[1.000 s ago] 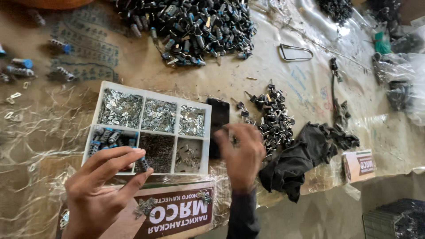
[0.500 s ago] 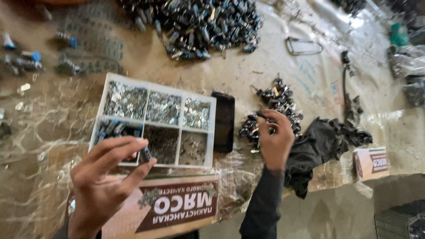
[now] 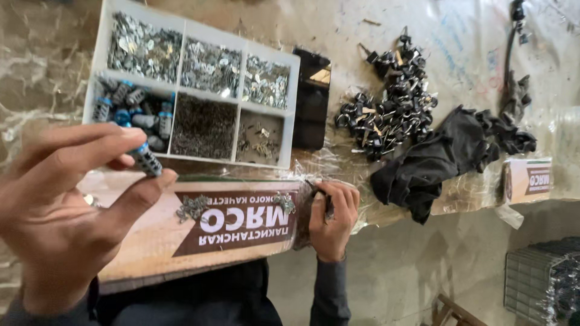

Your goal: The person sits at a workbench assembling small metal connector components. They pick a black rubber cap and metal spring contacts from a compartment tray, press the parts together by hand to fit them, and set finished assemblies aside, repeating the cycle with new parts.

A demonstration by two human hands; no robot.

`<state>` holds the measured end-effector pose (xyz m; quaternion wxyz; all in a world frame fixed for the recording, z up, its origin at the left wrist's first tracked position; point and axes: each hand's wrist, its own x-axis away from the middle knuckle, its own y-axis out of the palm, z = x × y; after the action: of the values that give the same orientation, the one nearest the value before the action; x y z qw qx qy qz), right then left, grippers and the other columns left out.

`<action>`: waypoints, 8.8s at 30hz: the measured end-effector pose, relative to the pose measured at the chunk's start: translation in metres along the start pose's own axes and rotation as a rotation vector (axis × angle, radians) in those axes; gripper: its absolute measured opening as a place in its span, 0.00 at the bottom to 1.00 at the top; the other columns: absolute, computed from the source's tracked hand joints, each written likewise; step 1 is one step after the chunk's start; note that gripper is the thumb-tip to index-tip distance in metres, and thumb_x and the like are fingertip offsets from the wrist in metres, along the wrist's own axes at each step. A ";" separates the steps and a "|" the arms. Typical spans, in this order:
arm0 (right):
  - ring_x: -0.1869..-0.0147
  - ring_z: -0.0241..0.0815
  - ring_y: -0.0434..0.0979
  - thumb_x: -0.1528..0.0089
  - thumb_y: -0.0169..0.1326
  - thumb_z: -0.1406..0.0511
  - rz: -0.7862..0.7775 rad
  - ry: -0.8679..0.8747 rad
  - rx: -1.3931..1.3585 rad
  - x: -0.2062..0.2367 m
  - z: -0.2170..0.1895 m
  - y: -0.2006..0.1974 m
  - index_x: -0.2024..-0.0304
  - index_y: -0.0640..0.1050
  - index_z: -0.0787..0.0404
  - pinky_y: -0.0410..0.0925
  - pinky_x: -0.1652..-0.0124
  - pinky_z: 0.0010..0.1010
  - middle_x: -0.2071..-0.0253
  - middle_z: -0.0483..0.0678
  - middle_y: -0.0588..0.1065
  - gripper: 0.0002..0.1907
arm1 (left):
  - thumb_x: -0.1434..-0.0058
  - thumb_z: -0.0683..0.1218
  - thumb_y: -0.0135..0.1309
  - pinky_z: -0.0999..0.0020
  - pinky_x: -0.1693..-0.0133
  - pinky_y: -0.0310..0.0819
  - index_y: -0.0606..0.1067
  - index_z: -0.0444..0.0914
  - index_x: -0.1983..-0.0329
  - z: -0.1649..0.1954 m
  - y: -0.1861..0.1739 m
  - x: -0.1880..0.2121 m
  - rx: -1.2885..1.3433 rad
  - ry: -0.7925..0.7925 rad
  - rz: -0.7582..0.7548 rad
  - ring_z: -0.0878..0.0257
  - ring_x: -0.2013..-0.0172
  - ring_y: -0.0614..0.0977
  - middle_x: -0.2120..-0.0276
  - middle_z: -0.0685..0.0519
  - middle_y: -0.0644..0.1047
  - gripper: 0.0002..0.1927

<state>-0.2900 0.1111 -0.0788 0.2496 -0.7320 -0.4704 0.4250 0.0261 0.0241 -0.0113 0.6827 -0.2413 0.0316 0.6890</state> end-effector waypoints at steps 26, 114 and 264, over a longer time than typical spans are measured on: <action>0.56 0.49 0.73 0.44 0.69 0.55 -0.400 -0.154 0.012 0.061 -0.138 0.030 0.42 0.79 0.60 0.69 0.58 0.39 0.55 0.50 0.73 0.30 | 0.54 0.35 0.70 0.75 0.58 0.81 0.81 0.36 0.52 -0.004 -0.056 0.105 0.153 -0.381 0.114 0.68 0.61 0.82 0.50 0.48 0.79 0.23; 0.55 0.43 0.86 0.44 0.69 0.72 0.067 -0.147 -0.200 0.035 -0.141 0.045 0.73 0.73 0.61 0.78 0.60 0.28 0.59 0.56 0.83 0.14 | 0.48 0.36 0.69 0.76 0.63 0.83 0.79 0.38 0.51 -0.019 -0.001 0.099 0.291 -0.164 0.015 0.65 0.58 0.85 0.51 0.50 0.81 0.21; 0.58 0.45 0.80 0.44 0.68 0.68 -0.209 -0.016 0.009 0.065 -0.135 0.024 0.55 0.82 0.61 0.72 0.58 0.33 0.59 0.46 0.78 0.15 | 0.55 0.42 0.74 0.65 0.57 0.79 0.81 0.40 0.54 -0.011 -0.023 0.096 0.160 0.003 -0.113 0.57 0.58 0.85 0.57 0.52 0.81 0.23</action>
<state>-0.1500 0.1640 -0.0523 0.2919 -0.6743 -0.5445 0.4046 0.0562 0.1107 -0.0502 0.7374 -0.1884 0.0738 0.6444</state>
